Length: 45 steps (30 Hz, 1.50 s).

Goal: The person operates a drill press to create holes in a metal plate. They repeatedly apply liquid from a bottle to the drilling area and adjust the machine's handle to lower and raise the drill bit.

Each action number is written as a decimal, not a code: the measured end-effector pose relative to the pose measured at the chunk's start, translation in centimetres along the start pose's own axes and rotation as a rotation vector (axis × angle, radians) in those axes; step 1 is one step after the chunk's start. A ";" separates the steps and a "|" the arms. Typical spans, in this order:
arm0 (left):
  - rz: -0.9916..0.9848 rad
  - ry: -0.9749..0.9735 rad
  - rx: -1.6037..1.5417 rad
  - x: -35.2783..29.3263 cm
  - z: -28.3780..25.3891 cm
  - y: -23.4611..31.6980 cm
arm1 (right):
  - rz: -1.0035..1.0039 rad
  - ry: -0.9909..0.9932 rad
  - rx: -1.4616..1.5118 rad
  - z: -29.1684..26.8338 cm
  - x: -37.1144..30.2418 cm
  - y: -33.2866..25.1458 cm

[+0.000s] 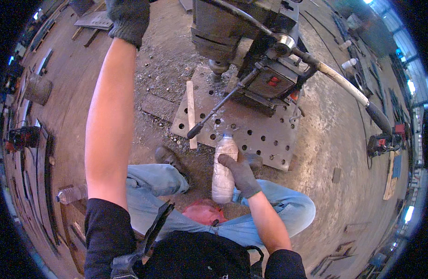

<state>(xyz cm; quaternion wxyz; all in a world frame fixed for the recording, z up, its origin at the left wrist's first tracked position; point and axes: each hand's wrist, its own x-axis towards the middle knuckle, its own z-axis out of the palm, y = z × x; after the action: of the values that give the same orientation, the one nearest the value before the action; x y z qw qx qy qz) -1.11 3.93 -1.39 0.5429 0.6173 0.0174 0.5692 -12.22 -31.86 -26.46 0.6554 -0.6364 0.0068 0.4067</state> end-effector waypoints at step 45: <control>0.065 -0.027 -0.229 0.1 0.1 -0.1 | 0.199 -0.001 -0.091 0.2 -0.4 -1.5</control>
<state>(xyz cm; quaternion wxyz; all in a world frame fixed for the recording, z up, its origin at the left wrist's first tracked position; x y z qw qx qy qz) -0.98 3.96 -1.36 0.5913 0.5591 -0.0753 0.5763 -11.78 -31.64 -25.00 0.5822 -0.6615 0.0511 0.4699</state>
